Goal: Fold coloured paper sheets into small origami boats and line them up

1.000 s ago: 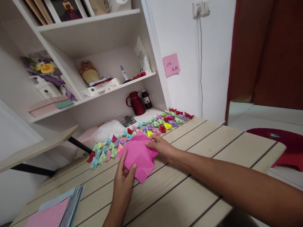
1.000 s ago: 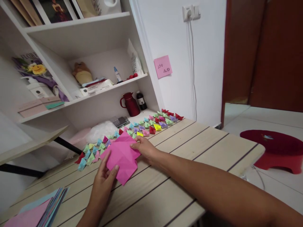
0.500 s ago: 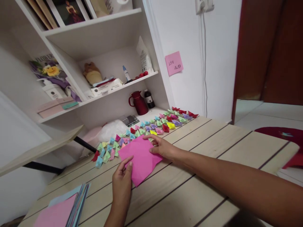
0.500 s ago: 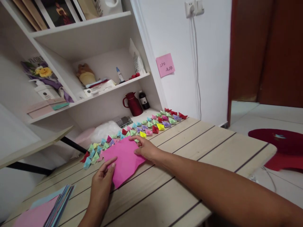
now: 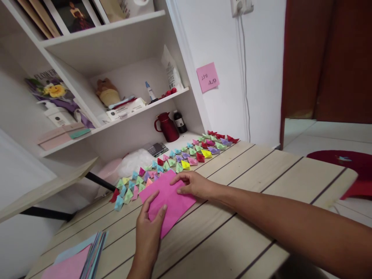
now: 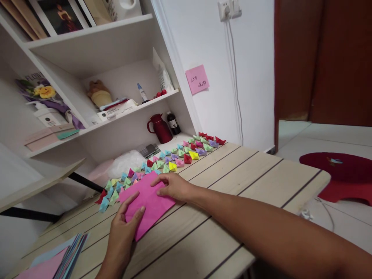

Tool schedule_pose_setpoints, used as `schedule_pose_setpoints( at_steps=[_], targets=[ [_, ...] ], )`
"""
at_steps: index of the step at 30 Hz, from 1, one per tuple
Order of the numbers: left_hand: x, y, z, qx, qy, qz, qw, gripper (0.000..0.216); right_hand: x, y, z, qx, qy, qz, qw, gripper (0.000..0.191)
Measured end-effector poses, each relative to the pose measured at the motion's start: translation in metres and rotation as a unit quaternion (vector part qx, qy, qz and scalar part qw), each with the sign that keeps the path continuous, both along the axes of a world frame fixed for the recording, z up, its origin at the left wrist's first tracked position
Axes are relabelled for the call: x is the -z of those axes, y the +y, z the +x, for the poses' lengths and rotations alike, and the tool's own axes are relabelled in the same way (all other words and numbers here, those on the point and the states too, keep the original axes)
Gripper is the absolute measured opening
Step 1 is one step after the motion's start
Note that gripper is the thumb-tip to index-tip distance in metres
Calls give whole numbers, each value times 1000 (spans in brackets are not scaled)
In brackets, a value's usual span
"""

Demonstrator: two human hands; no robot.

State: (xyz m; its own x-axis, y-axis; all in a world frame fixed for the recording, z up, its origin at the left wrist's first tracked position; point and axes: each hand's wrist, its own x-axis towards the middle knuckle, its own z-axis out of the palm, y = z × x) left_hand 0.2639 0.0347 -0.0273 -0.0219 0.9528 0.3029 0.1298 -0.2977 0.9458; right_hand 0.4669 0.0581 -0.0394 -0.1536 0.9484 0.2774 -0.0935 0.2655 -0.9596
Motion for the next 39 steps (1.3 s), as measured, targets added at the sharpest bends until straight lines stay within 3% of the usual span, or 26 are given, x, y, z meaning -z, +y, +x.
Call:
schedule_pose_setpoints(
  at_steps=[10,20,27,32,33,36,39],
  targets=[
    [4,6,-7,8,62,-3,998,58,-5,-7,3,49,-167,130,976,37],
    [9,12,-14,-82,191,80,975,39,-6,-3,7,130,-271,212,930,16],
    [8,14,-17,-135,143,45,979,38,-9,-5,11,138,-225,199,944,6],
    [6,9,-11,-88,79,-3,993,43,-13,-11,10,100,-232,205,946,52],
    [6,8,-10,-78,71,-8,994,43,-12,-11,10,92,-239,202,945,49],
    [7,7,-9,-52,64,-10,997,41,-9,-9,8,67,-229,156,959,18],
    [10,10,-8,-22,61,-8,998,42,-8,-6,8,14,-144,77,986,16]
  ],
)
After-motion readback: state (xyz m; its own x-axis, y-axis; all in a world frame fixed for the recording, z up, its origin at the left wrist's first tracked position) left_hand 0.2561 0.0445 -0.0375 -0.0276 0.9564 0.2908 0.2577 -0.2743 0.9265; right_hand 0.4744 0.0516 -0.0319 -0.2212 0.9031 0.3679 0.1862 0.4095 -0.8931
